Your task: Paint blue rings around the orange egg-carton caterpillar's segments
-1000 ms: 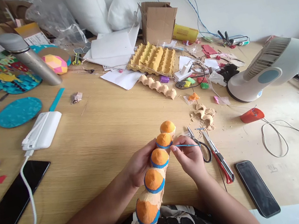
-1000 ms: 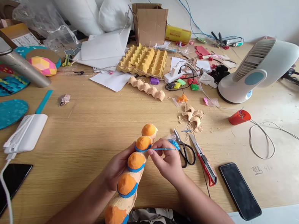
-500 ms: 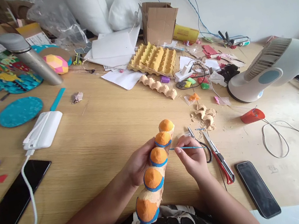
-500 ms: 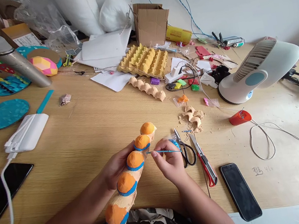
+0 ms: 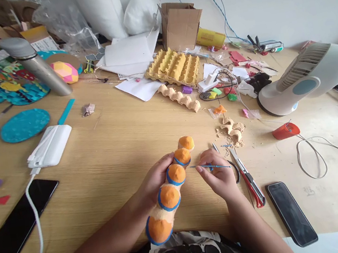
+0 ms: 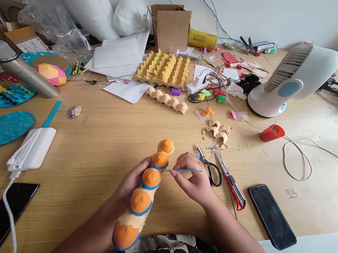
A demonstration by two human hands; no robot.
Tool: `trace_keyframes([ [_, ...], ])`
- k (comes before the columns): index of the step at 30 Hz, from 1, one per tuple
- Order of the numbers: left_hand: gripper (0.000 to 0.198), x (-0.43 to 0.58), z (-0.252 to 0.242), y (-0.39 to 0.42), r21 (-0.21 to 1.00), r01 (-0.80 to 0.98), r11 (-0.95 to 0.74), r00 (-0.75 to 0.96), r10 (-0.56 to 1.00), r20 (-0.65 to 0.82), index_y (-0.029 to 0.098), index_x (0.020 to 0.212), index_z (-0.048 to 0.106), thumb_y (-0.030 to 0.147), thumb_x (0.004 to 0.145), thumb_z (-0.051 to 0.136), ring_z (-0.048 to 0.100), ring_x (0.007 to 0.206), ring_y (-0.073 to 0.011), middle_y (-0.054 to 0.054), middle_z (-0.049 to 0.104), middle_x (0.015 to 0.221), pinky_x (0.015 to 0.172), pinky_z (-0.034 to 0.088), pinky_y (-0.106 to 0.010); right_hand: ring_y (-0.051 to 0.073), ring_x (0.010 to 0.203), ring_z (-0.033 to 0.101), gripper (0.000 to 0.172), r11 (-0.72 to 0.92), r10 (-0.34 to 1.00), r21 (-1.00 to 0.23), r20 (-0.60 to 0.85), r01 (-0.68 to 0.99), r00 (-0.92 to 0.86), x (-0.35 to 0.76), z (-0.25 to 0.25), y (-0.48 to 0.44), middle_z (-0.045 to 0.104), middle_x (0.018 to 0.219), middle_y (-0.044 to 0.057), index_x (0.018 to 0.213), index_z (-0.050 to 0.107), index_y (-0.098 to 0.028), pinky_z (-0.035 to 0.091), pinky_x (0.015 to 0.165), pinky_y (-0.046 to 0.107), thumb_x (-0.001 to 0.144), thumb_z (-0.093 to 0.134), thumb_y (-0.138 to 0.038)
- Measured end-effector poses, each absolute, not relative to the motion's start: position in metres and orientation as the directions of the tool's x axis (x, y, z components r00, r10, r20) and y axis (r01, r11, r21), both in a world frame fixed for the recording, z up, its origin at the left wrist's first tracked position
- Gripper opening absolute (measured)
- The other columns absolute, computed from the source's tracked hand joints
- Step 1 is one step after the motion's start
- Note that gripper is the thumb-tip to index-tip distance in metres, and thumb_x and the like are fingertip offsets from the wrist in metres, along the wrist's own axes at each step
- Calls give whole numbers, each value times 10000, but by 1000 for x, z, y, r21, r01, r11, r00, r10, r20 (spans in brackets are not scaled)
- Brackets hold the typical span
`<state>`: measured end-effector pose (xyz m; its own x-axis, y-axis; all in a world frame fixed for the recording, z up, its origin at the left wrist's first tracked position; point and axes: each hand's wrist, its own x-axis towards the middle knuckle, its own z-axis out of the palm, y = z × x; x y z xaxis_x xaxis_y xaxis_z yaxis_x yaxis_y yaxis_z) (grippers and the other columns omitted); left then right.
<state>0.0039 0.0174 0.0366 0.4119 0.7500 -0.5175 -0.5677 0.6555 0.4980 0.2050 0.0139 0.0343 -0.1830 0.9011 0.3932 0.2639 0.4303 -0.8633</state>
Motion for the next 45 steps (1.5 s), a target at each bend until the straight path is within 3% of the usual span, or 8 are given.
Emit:
trace_keyframes([
  [5,102,-7,50,16,824,-348,447,248,892,-379,229,914,757,274,853,689,645,1031,-305,-64,738,856,810,474,-322,232,943,645,78,490,872,-809,459,326,-171,206,34,14,656,997,69,880,647,-244,526,835,408,938,697,-227],
  [8,226,-8,57,16,835,-234,498,248,861,-444,253,976,774,421,866,669,606,1209,-366,-84,774,1014,942,485,-401,242,1025,651,72,546,838,-758,493,356,-234,204,35,12,661,1087,77,900,658,-246,529,889,425,930,700,-195],
  [11,338,-7,64,10,816,-212,538,290,832,-473,270,1068,774,512,856,671,602,1255,-383,-89,778,1078,976,502,-449,249,1068,645,101,603,798,-697,523,388,-301,202,39,11,670,1142,68,904,659,-253,508,937,447,916,709,-166],
  [15,302,-6,66,7,808,-264,526,285,843,-456,271,1028,784,484,826,715,616,1237,-373,-96,779,1038,948,513,-436,266,1071,630,109,649,758,-613,564,450,-326,201,43,10,665,1166,64,910,652,-260,481,952,479,906,721,-175],
  [20,245,0,56,18,822,-250,512,303,848,-436,257,752,747,486,831,708,673,1033,-325,-67,750,831,841,519,-382,275,1093,603,102,659,747,-573,575,487,-334,201,43,8,630,1178,73,913,653,-254,471,954,487,907,726,-183],
  [37,274,4,41,19,770,-305,560,315,823,-473,226,791,725,494,847,735,618,766,-210,-50,697,787,721,446,-317,264,1069,590,120,644,751,-537,580,545,-317,199,40,7,599,1144,74,947,647,-257,478,929,484,916,727,-173],
  [45,327,3,36,21,787,-259,560,292,822,-489,234,811,718,560,805,746,651,915,-273,-71,716,852,784,453,-355,265,1055,593,116,634,765,-566,560,527,-319,200,44,4,612,1130,73,933,641,-253,472,925,483,907,713,-167],
])
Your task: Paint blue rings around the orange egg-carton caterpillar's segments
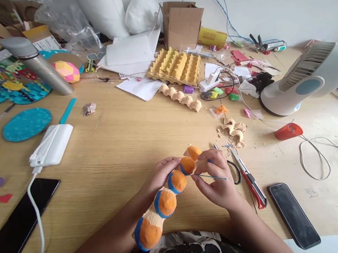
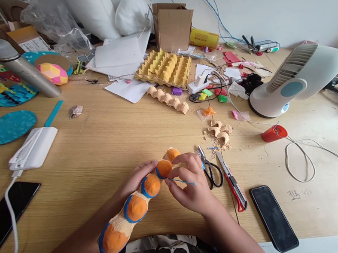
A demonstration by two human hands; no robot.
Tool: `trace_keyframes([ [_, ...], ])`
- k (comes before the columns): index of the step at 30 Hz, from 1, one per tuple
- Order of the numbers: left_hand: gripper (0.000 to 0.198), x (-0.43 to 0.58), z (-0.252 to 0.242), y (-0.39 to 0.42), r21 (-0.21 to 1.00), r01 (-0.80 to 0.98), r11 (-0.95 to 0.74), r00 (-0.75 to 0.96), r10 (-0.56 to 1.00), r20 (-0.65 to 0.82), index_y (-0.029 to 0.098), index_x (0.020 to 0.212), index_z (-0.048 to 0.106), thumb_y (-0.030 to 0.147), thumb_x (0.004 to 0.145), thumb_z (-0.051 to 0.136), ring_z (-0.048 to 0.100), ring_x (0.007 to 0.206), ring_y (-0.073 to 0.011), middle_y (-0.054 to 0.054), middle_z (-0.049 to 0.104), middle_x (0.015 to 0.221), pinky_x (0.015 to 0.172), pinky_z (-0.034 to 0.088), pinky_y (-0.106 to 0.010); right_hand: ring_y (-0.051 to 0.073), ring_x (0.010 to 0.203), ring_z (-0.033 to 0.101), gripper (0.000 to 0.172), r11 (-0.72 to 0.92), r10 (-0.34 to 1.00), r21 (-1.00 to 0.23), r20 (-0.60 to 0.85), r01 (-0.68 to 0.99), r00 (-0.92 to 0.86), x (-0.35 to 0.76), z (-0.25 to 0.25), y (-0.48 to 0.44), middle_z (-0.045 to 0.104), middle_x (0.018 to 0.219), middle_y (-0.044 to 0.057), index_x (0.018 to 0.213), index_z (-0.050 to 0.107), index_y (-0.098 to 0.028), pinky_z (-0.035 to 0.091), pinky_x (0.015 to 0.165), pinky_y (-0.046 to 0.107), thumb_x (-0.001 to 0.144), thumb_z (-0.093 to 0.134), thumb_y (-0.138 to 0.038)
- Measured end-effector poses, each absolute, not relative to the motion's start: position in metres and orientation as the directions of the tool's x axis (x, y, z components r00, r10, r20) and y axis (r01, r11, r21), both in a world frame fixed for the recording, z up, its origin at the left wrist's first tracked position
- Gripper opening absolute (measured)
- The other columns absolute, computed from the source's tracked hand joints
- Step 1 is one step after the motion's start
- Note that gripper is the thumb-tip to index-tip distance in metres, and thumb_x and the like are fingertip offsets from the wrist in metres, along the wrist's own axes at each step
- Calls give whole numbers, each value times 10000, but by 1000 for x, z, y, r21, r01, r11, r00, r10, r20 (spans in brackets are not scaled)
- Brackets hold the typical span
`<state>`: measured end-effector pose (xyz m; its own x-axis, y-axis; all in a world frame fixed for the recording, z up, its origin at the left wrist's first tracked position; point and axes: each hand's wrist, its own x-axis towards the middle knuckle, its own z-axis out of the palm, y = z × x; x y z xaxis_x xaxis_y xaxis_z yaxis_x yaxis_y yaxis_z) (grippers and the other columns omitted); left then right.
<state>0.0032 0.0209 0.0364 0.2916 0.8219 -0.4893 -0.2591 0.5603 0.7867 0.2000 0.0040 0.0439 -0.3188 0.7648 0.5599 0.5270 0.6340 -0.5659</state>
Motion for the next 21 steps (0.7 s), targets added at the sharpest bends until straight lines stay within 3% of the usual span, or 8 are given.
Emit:
trace_keyframes([
  [5,341,4,37,20,788,-244,565,283,818,-500,236,821,714,572,787,755,646,929,-283,-73,713,855,773,449,-354,267,1060,587,106,627,770,-570,558,531,-310,199,43,1,613,1126,70,917,645,-251,468,920,476,902,718,-176],
  [12,217,6,39,18,726,-372,578,301,815,-495,230,778,727,437,829,771,588,700,-180,-37,688,779,671,404,-297,266,1041,601,135,626,762,-546,581,556,-286,196,43,2,625,1107,65,930,647,-261,483,905,469,889,720,-155],
  [21,241,7,36,17,717,-380,585,293,811,-507,234,742,683,442,825,771,555,644,-164,-12,629,710,606,375,-286,270,1041,603,168,626,747,-510,609,590,-266,193,40,0,625,1089,63,911,608,-265,492,894,478,884,721,-144],
])
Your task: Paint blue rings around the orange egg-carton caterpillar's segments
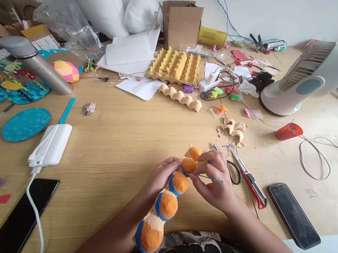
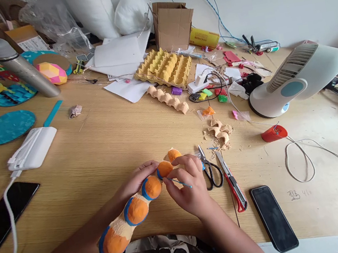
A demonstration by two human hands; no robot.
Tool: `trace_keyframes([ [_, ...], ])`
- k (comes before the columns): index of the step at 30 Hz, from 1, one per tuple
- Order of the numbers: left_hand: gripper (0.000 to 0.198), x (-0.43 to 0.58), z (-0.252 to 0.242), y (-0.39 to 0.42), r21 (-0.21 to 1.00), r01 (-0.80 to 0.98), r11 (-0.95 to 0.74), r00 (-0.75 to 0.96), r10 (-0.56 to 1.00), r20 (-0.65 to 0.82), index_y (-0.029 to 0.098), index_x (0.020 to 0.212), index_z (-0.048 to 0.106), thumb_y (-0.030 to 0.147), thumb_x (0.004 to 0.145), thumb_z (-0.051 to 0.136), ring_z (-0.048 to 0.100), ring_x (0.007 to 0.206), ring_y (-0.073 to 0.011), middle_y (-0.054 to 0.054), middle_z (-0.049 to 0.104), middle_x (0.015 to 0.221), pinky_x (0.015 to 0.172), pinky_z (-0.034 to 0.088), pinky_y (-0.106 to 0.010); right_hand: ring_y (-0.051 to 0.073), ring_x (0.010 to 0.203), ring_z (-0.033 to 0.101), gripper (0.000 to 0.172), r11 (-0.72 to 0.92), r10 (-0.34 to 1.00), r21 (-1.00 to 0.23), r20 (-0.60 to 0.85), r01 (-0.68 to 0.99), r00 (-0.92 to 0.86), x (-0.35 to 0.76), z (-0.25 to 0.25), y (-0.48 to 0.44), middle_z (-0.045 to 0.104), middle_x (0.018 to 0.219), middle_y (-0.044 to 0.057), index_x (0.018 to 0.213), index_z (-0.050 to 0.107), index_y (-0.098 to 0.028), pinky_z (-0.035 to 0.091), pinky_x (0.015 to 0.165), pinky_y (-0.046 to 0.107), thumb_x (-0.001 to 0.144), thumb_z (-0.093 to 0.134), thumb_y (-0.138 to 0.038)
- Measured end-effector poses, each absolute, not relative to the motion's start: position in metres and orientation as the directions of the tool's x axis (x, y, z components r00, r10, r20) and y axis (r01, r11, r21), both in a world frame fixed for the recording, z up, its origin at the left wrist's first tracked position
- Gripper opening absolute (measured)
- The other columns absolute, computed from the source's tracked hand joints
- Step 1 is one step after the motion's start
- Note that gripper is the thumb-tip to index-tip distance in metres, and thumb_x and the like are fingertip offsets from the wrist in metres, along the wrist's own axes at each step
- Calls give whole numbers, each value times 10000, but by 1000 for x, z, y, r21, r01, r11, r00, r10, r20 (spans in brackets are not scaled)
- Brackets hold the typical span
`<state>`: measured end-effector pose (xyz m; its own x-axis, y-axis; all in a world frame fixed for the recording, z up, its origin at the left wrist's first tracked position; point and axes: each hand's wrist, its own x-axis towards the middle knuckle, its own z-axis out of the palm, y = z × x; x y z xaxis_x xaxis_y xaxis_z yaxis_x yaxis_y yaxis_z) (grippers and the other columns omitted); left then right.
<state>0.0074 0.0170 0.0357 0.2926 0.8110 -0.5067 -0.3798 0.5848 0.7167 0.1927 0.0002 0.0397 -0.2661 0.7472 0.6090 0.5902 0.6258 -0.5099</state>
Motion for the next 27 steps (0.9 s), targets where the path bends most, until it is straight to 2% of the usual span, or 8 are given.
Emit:
trace_keyframes([
  [5,226,8,36,18,708,-381,595,299,803,-515,232,737,689,425,808,783,539,616,-156,-13,633,699,597,364,-282,262,1036,603,166,623,753,-524,602,581,-265,192,42,1,626,1084,61,904,604,-259,488,881,465,887,720,-140],
  [14,191,7,35,20,710,-388,588,286,809,-513,223,721,704,365,833,768,537,603,-154,-14,641,693,614,352,-287,243,999,624,113,594,797,-646,554,479,-241,195,47,0,624,1057,61,864,625,-247,507,851,433,901,690,-163],
  [22,202,7,34,20,716,-357,600,331,798,-504,223,749,714,402,818,778,598,667,-190,-37,680,729,637,378,-295,247,1002,621,118,605,787,-608,557,514,-267,193,45,2,630,1058,59,883,630,-253,498,856,446,901,702,-162],
  [27,253,8,30,22,697,-370,615,363,786,-501,230,713,695,447,769,811,578,628,-174,-20,651,661,611,389,-285,244,996,617,142,614,778,-593,566,521,-273,192,45,2,627,1052,55,892,615,-252,491,850,439,897,708,-145],
])
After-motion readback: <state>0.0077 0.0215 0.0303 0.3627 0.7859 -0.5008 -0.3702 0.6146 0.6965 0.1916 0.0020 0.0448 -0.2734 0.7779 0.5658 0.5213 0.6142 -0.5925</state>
